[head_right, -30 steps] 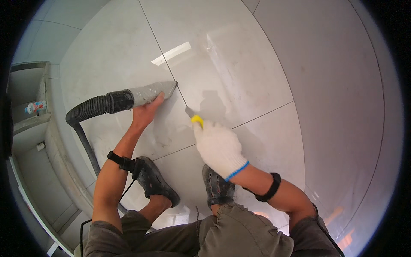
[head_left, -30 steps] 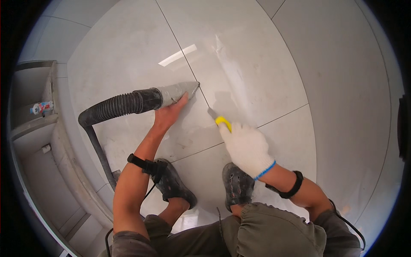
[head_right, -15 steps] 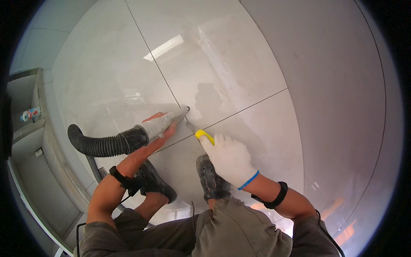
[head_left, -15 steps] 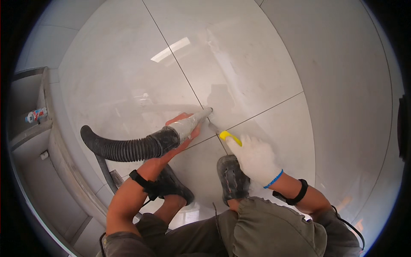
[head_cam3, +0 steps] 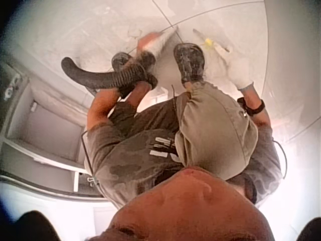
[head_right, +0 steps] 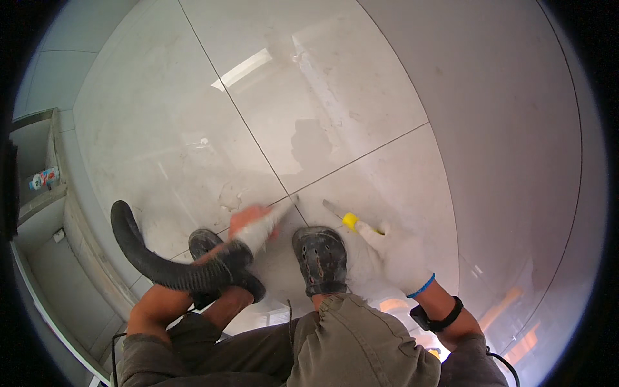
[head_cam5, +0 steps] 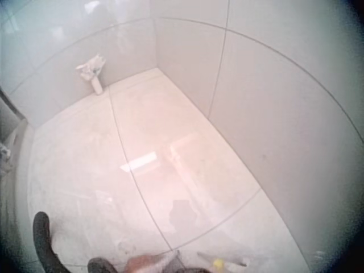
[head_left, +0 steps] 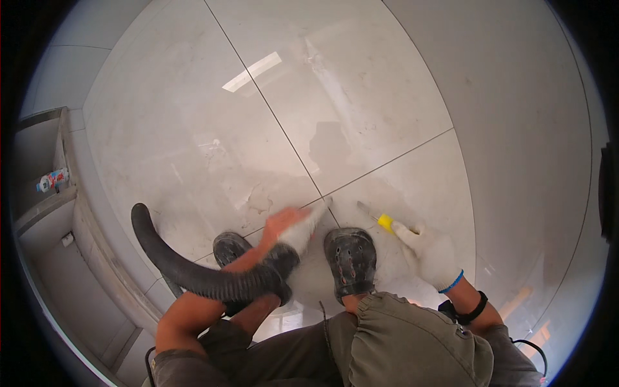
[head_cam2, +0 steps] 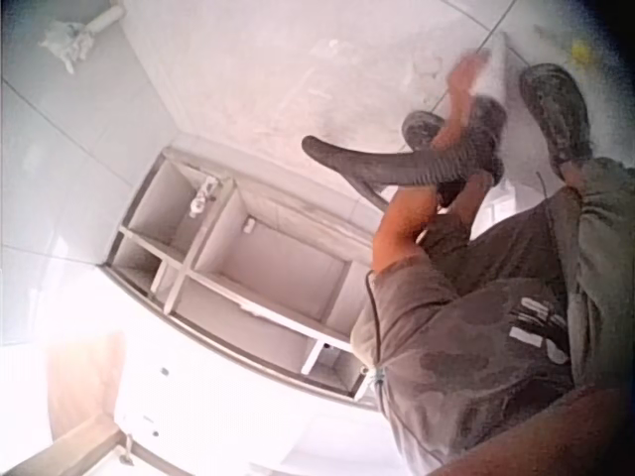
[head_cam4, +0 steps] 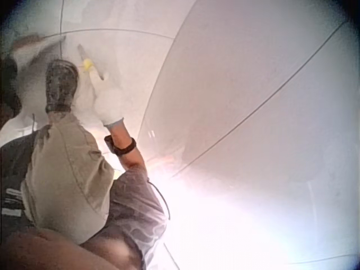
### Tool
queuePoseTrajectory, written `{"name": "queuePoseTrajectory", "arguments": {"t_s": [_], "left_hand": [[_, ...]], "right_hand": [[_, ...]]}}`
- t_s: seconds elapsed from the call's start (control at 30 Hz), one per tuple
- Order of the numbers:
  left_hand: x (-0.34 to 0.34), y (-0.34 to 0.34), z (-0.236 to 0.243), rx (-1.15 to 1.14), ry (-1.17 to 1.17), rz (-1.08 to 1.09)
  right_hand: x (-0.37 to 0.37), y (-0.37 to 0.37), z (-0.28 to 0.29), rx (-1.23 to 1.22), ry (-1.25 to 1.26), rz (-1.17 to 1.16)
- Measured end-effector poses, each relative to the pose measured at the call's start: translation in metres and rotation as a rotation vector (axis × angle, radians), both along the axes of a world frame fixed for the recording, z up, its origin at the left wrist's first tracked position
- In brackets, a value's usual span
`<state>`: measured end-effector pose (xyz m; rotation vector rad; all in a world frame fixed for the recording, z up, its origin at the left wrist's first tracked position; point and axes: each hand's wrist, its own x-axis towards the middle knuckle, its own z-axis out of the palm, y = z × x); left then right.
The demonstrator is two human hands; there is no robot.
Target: The recorder is using a vacuum and a utility knife to clean and prepare tile joints during a renovation.
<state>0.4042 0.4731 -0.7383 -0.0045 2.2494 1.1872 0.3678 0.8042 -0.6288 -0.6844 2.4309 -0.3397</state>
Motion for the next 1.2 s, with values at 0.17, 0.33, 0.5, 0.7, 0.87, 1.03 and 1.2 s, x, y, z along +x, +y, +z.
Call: {"name": "queuePoseTrajectory", "arguments": {"t_s": [0.17,0.33,0.5,0.7,0.87,1.03,1.2], "left_hand": [[-0.038,-0.034,-0.047,0.22,0.277,0.338],[-0.064,-0.027,-0.017,0.133,0.343,0.277],[0.009,-0.012,-0.037,-0.012,0.246,-0.042],[-0.034,-0.009,0.013,-0.101,-0.257,-0.18],[-0.024,-0.018,0.0,-0.253,0.023,-0.303],[-0.008,-0.021,-0.035,0.023,0.199,-0.131],[-0.024,0.014,-0.036,0.117,0.45,-0.113]], "right_hand": [[-0.002,-0.011,0.0,0.063,0.028,-0.016],[0.004,-0.01,0.002,0.078,0.025,-0.052],[0.001,-0.03,0.003,0.032,-0.044,-0.11],[-0.026,-0.059,-0.016,0.0,-0.063,0.03],[-0.055,-0.055,-0.007,-0.042,0.053,0.108],[-0.095,-0.017,0.028,0.136,0.091,0.108],[-0.086,0.026,0.04,0.114,0.168,-0.001]]}}
